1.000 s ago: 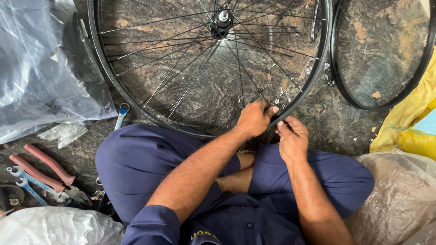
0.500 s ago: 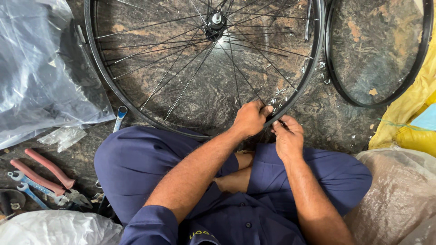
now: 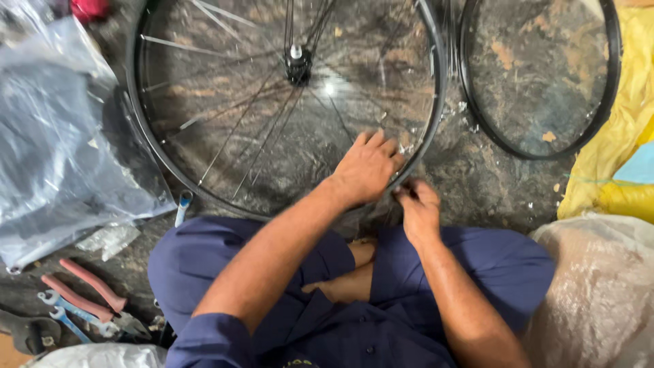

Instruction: The person inserts spokes into a bicycle wheel rim and hub by hand, then tightens spoke nipples using their fingers.

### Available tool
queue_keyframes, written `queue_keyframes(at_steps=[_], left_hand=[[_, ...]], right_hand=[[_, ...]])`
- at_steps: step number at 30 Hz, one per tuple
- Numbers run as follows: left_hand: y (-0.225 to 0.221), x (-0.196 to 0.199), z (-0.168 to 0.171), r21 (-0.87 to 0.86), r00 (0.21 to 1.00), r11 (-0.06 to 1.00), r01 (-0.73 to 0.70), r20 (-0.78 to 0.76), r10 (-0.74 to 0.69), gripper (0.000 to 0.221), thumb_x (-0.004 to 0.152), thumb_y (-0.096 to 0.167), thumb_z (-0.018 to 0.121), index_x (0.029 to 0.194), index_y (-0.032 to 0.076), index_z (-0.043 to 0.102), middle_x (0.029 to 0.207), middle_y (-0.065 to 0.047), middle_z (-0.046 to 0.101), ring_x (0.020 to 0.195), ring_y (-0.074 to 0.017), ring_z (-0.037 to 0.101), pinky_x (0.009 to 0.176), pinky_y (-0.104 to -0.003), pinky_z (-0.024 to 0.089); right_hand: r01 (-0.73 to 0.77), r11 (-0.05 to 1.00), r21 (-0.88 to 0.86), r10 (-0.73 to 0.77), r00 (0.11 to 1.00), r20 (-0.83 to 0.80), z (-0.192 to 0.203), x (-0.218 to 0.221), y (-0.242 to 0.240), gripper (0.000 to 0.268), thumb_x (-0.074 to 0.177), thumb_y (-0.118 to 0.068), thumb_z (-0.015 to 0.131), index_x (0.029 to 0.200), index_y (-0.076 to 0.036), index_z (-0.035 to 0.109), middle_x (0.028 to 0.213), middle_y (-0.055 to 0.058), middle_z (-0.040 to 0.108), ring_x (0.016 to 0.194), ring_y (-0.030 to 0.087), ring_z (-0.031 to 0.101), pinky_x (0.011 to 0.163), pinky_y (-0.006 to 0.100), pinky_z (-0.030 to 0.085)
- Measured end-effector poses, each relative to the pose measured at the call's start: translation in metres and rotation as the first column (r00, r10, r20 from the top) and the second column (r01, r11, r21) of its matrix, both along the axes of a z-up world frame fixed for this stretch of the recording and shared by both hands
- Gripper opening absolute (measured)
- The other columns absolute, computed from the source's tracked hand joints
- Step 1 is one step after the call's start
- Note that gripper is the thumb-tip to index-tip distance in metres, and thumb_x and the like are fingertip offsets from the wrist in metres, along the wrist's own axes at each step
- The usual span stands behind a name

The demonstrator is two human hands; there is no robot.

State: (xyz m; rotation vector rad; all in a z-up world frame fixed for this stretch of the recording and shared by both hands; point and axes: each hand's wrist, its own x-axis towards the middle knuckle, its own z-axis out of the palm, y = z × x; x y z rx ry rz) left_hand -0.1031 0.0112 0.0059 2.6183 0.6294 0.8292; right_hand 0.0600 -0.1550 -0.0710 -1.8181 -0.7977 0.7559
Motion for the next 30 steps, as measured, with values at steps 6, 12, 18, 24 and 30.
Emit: queue_keyframes(at_steps=[6,12,18,24,30], left_hand=[[0.019,0.004,-0.012,-0.568,0.925,0.770,0.291,-0.038,-0.378,0.034,0.079,0.035,0.071,0.106,0.014,0.068,0.099,-0.006,0.076,0.101,-0.0267,0.071,0.087,-0.046,0.036],[0.012,0.006,-0.013,-0.626,0.931,0.754,0.198,-0.121,-0.345,0.030,0.091,0.023,0.061,0.119,0.015,0.064,0.094,-0.011,0.077,0.092,-0.0328,0.071,0.089,-0.048,0.034],[0.010,0.004,-0.009,-0.635,0.949,0.729,0.254,0.020,-0.313,0.034,0.087,0.021,0.061,0.119,0.011,0.058,0.095,-0.010,0.077,0.097,-0.0306,0.071,0.087,-0.047,0.032],[0.010,0.007,-0.017,-0.607,0.942,0.759,0.237,-0.049,-0.333,0.034,0.089,0.025,0.063,0.118,0.009,0.058,0.098,-0.011,0.075,0.103,-0.0306,0.068,0.092,-0.049,0.030],[0.004,0.015,-0.022,-0.574,0.937,0.801,0.171,-0.157,-0.313,0.022,0.094,0.024,0.059,0.113,0.015,0.066,0.100,-0.011,0.075,0.105,-0.0293,0.069,0.094,-0.050,0.032]], right_hand=[[0.060,0.998,0.020,-0.058,0.993,-0.104,0.005,-0.005,-0.002,0.018,0.091,0.001,0.071,0.108,0.004,0.070,0.093,0.006,0.071,0.080,0.012,0.067,0.075,0.026,0.055],[0.027,0.997,0.079,-0.009,0.974,-0.224,-0.006,-0.005,-0.002,0.023,0.091,0.003,0.071,0.114,0.004,0.067,0.097,0.007,0.071,0.082,0.012,0.065,0.076,0.026,0.055],[0.046,0.999,0.019,-0.043,0.987,-0.158,0.012,-0.011,0.001,0.021,0.090,0.003,0.071,0.110,0.003,0.069,0.094,0.006,0.072,0.078,0.011,0.065,0.072,0.025,0.053],[0.053,0.999,0.006,-0.052,0.993,-0.108,0.010,-0.013,0.002,0.017,0.088,0.004,0.073,0.105,0.004,0.071,0.087,0.005,0.071,0.075,0.010,0.065,0.070,0.025,0.053],[0.063,0.998,0.028,-0.059,0.990,-0.125,0.011,-0.014,0.002,0.012,0.090,0.002,0.072,0.102,0.002,0.071,0.084,0.003,0.070,0.075,0.009,0.065,0.070,0.024,0.053]])
